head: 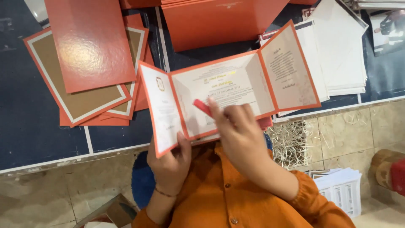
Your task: The person repeatedly picks up orange card covers and inserts white inner sheets, then uses a red stapler to fasten the edges. They open and close the cards to check alignment, handling multiple cards one at a time.
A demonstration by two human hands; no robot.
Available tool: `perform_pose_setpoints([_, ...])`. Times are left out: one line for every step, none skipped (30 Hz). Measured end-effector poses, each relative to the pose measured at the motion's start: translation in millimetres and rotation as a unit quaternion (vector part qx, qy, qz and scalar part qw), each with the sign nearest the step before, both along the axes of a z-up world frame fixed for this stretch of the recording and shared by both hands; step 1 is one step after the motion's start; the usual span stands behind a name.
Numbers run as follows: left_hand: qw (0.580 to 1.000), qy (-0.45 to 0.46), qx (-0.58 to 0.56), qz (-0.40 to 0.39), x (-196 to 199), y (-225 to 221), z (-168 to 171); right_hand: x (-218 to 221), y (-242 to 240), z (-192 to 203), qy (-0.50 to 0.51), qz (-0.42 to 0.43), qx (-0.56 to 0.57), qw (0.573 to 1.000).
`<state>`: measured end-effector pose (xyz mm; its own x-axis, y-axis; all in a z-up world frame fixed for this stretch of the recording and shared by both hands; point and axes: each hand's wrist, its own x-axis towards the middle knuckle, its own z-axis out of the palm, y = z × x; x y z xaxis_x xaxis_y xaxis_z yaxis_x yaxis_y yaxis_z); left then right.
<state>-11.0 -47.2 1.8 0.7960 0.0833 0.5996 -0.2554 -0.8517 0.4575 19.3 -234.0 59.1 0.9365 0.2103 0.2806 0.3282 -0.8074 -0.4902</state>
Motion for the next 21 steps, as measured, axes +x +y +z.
perform_pose_setpoints([0.999, 0.023, -0.027, -0.019, -2.5, -1.8, 6.4, 7.9, 6.7, -5.6, -0.050, 0.040, -0.084, 0.994])
perform_pose_setpoints([0.997, 0.045, -0.054, -0.036, -4.5, -2.6, 12.4, 16.9, 14.4, -11.6, -0.100, 0.081, -0.166, 0.978])
perform_pose_setpoints([0.997, 0.043, -0.053, -0.035, -11.6, 0.1, 0.4, 19.8, 20.8, -20.5, -0.102, 0.082, -0.165, 0.978])
perform_pose_setpoints([0.996, 0.057, -0.061, -0.032, -18.5, 2.3, -11.6, 22.6, 26.6, -29.1, -0.113, 0.086, -0.188, 0.972])
perform_pose_setpoints([0.995, 0.070, -0.068, -0.029, -25.3, 4.5, -23.6, 25.4, 32.3, -37.9, -0.124, 0.089, -0.211, 0.965])
perform_pose_setpoints([0.995, 0.070, -0.069, -0.029, -25.7, 5.7, -25.3, 34.0, 31.1, -46.3, -0.124, 0.089, -0.212, 0.965])
perform_pose_setpoints([0.995, 0.072, -0.060, -0.030, -26.2, 7.0, -27.2, 42.5, 30.0, -54.8, -0.130, 0.077, -0.230, 0.961])
perform_pose_setpoints([0.995, 0.075, -0.051, -0.029, -27.2, 8.1, -28.9, 51.0, 29.0, -63.3, -0.135, 0.067, -0.247, 0.957])
perform_pose_setpoints([0.995, 0.075, -0.052, -0.028, -26.7, 7.9, -30.1, 66.4, 15.8, -65.7, -0.135, 0.068, -0.248, 0.957])
perform_pose_setpoints([0.995, 0.073, -0.055, -0.030, -27.4, 8.3, -30.7, 80.6, 3.2, -68.0, -0.150, -0.018, -0.324, 0.934])
perform_pose_setpoints([0.995, 0.070, -0.057, -0.031, -28.3, 8.7, -31.1, 94.7, -9.3, -70.3, -0.163, -0.104, -0.396, 0.898])
perform_pose_setpoints([0.995, 0.069, -0.058, -0.031, -28.1, 8.5, -31.0, 94.0, -23.5, -70.5, -0.164, -0.104, -0.397, 0.897])
perform_pose_setpoints([0.994, 0.077, -0.072, -0.027, -28.2, 8.4, -30.6, 93.1, -37.6, -70.4, -0.110, -0.132, -0.374, 0.911])
perform_pose_setpoints([0.993, 0.085, -0.085, -0.021, -28.0, 7.8, -30.2, 93.3, -51.7, -70.0, -0.056, -0.160, -0.349, 0.922])
perform_pose_setpoints([0.993, 0.083, -0.086, -0.019, -28.1, 8.0, -31.1, 77.8, -45.5, -70.7, -0.058, -0.158, -0.350, 0.922])
perform_pose_setpoints([0.993, 0.081, -0.084, -0.022, -28.5, 8.5, -32.3, 61.7, -39.2, -72.1, -0.106, -0.115, -0.395, 0.905])
perform_pose_setpoints([0.993, 0.078, -0.083, -0.024, -28.8, 8.5, -33.7, 45.5, -33.6, -73.6, -0.153, -0.072, -0.437, 0.884])
perform_pose_setpoints([0.993, 0.078, -0.084, -0.026, -28.1, 10.1, -34.1, 19.8, -17.1, -66.1, -0.153, -0.074, -0.438, 0.883])
perform_pose_setpoints([0.993, 0.079, -0.082, -0.032, -27.4, 11.1, -34.5, -6.0, -1.0, -58.7, -0.134, 0.032, -0.366, 0.920])
perform_pose_setpoints([0.993, 0.079, -0.080, -0.041, -26.1, 12.3, -35.3, -31.6, 15.5, -51.7, -0.112, 0.135, -0.288, 0.941])
perform_pose_setpoints([0.993, 0.078, -0.081, -0.044, -26.0, 11.9, -36.5, -34.0, 12.4, -44.7, -0.112, 0.132, -0.290, 0.941])
